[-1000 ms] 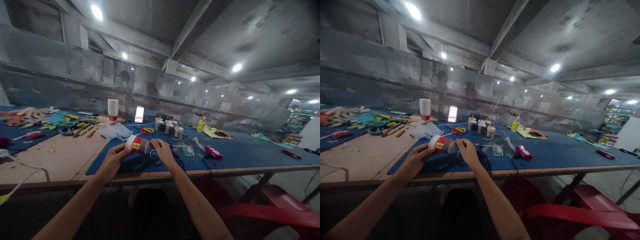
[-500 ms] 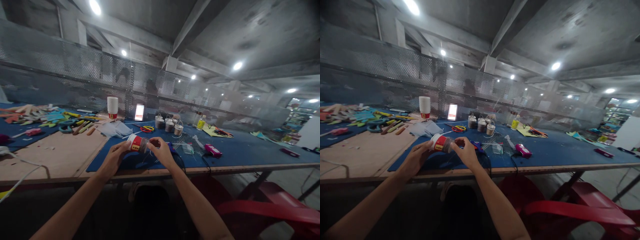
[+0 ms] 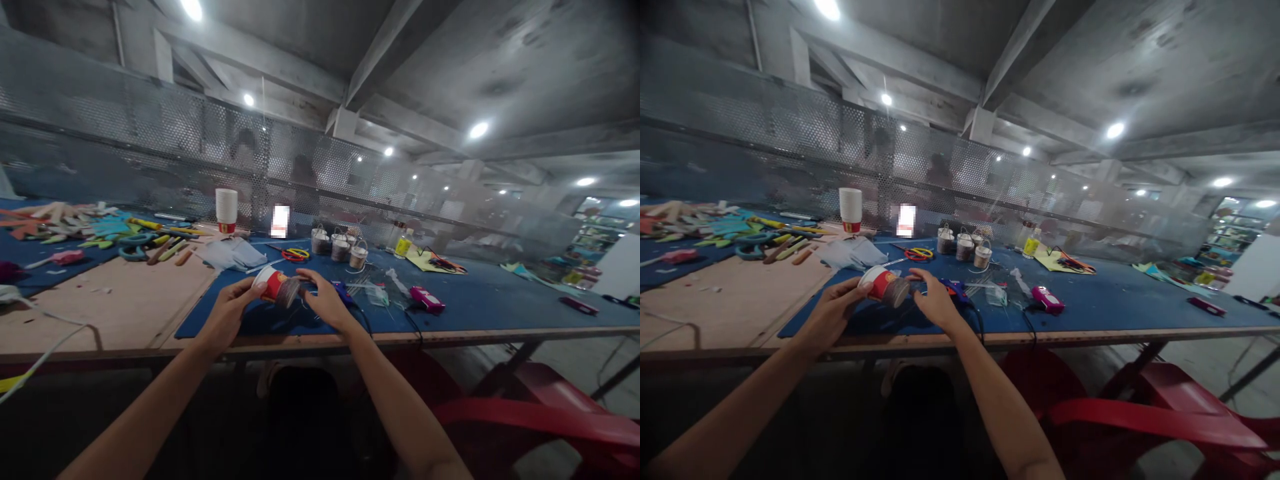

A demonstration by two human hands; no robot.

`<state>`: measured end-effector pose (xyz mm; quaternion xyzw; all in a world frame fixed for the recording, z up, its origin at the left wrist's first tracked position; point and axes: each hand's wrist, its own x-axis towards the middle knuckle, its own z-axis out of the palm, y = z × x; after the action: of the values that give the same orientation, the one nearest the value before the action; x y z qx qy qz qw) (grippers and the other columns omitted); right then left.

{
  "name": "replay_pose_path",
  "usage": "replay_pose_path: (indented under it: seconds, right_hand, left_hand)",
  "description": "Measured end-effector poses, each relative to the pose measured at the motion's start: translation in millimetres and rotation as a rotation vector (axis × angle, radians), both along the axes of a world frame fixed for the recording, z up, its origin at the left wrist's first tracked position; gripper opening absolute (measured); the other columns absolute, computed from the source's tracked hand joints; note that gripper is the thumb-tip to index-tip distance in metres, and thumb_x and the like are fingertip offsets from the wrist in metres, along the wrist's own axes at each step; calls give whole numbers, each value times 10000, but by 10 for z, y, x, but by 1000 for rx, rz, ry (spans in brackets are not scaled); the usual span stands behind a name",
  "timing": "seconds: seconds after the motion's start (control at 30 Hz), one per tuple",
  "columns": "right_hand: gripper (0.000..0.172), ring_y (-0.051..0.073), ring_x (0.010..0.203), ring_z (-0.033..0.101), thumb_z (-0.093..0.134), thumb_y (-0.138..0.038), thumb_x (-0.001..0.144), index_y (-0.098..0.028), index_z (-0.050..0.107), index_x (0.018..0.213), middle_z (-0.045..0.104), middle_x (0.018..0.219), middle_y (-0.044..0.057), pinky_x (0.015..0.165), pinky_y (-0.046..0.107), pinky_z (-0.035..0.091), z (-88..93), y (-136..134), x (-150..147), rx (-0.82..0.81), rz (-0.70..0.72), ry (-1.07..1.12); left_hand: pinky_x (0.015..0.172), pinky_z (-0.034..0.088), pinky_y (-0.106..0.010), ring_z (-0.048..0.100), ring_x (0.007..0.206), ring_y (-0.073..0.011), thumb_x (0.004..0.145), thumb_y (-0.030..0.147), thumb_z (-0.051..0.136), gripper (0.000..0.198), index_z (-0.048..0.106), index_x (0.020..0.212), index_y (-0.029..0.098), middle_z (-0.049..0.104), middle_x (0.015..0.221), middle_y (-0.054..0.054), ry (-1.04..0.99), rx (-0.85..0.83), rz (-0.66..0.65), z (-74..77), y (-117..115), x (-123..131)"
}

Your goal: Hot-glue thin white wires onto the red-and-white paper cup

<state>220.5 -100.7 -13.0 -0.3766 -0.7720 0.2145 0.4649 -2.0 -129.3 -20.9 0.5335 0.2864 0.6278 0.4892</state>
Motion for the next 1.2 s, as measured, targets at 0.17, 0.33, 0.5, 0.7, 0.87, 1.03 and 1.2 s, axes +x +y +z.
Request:
replay_pose_path:
  seconds: [0.17, 0.33, 0.5, 0.7, 0.87, 1.03, 1.2]
  right_hand:
    - [117, 196, 937, 732, 654, -233, 911, -193, 756, 951, 794, 967, 38, 921, 327, 552, 43, -74, 12, -24, -129, 39]
    - [124, 183, 959, 713, 641, -264, 942, -209, 751, 954, 772, 981, 30, 928, 302, 532, 143, -360, 18, 98, -144, 59]
    - [189, 166, 841, 743, 588, -364, 999, -207, 692, 1015, 746, 947, 25, 844, 298, 554, 141, -474, 18, -48, -14, 130]
    - [457, 114, 558, 673, 790, -410, 859, -214, 618, 1234, 717, 1024, 14, 578, 261, 506, -30, -384, -34, -283, -67, 124]
    - [85, 116, 572, 614, 733, -298, 935, -214, 748, 944, 725, 844, -14, 605, 263, 489, -101, -465, -91, -154, -176, 10]
    - [106, 158, 919, 699, 726, -302, 980, -248, 814, 1004, 739, 1018, 17, 839, 275, 514, -105, -733, -35, 80, -98, -214]
    - [216, 190, 1028, 692, 642, -416, 1031, -271, 781, 1110, 685, 1210, 61, 880, 305, 516, -73, -835, 245, 170, -275, -329]
  left_hand:
    - [911, 516, -355, 676, 891, -243, 813, 428, 841, 243, 870, 891, 199, 799, 872, -54, 26, -16, 71, -24, 14, -2]
    - [1018, 476, -366, 689, 988, -260, 805, 439, 849, 246, 873, 893, 210, 821, 954, -54, 22, -21, 136, -63, 50, -4]
    - [1006, 487, -384, 700, 999, -280, 821, 466, 836, 319, 872, 1024, 223, 822, 932, -50, 9, -35, 111, -97, 68, -9]
    - [1023, 489, -395, 704, 1008, -294, 772, 472, 872, 342, 877, 1013, 229, 826, 927, -44, 7, -13, 135, -99, 81, -2]
    - [995, 507, -390, 707, 978, -277, 740, 482, 891, 367, 874, 989, 214, 829, 944, -52, -17, -48, 147, -99, 80, 5]
    - [935, 534, -383, 715, 912, -255, 687, 470, 921, 386, 863, 936, 182, 819, 898, -64, -100, -102, 142, -43, 17, 27]
    - [913, 544, -388, 723, 900, -252, 684, 434, 926, 342, 854, 906, 183, 815, 867, -60, -136, -85, 144, -8, -8, 44]
